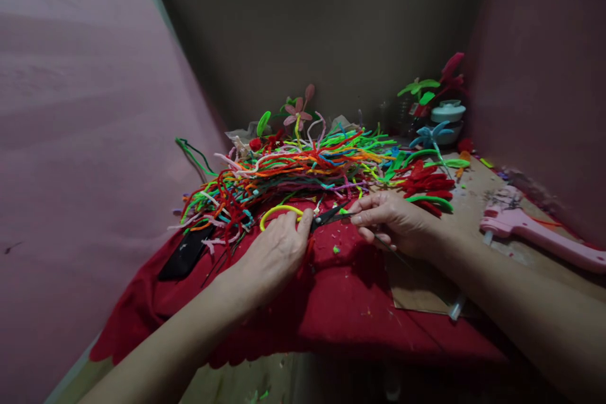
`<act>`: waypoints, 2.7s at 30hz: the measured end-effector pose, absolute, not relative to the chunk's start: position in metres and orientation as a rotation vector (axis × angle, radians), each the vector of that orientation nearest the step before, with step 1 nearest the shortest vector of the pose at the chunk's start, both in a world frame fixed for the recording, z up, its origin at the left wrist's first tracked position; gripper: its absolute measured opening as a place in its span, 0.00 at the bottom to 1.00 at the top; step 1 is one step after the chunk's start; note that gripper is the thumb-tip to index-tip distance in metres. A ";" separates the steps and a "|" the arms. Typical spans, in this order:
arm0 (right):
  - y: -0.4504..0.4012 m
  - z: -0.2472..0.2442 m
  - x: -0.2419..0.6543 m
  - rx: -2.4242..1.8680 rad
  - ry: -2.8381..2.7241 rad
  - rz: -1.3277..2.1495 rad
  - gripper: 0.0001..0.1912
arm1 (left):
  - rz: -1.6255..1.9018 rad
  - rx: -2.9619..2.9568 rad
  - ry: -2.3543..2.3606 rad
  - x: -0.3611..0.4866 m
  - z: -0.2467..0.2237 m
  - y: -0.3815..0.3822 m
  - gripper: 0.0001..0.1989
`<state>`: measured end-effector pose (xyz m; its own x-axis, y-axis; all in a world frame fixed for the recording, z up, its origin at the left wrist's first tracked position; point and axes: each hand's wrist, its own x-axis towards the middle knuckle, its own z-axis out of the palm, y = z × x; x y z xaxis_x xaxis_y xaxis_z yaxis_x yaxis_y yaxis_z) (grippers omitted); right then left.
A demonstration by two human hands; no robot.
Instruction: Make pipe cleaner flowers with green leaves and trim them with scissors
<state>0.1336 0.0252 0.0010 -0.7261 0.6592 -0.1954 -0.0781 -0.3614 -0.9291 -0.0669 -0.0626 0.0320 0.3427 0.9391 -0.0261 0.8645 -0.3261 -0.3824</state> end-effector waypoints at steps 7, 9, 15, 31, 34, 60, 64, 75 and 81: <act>0.024 0.004 0.133 -0.813 -1.370 2.098 0.10 | 0.397 -2.231 -1.518 -0.067 0.031 -0.062 0.23; 0.023 0.004 0.133 -0.815 -1.366 2.080 0.09 | 0.394 -2.215 -1.511 -0.066 0.033 -0.063 0.23; 0.023 0.004 0.131 -0.812 -1.351 2.017 0.08 | 0.333 -2.299 -1.517 -0.067 0.036 -0.062 0.22; 0.021 0.003 0.130 -0.669 -1.118 2.105 0.05 | 0.363 -2.225 -1.564 -0.067 0.023 -0.061 0.24; 0.021 0.002 0.130 -0.687 -1.121 2.084 0.05 | 0.394 -2.217 -1.558 -0.064 0.024 -0.061 0.24; 0.018 0.002 0.124 -0.750 -1.028 2.008 0.07 | 0.427 -2.111 -1.494 -0.065 0.019 -0.068 0.24; 0.021 -0.001 0.124 -0.787 -1.054 1.901 0.07 | 0.349 -2.196 -1.596 -0.067 0.014 -0.067 0.25; 0.007 0.006 0.121 -0.807 -1.523 1.483 0.06 | -2.074 -2.439 -2.512 -0.051 0.036 -0.057 0.21; -0.006 0.002 0.121 -0.701 -1.884 1.042 0.05 | -2.750 -2.213 -2.385 -0.035 0.039 -0.045 0.24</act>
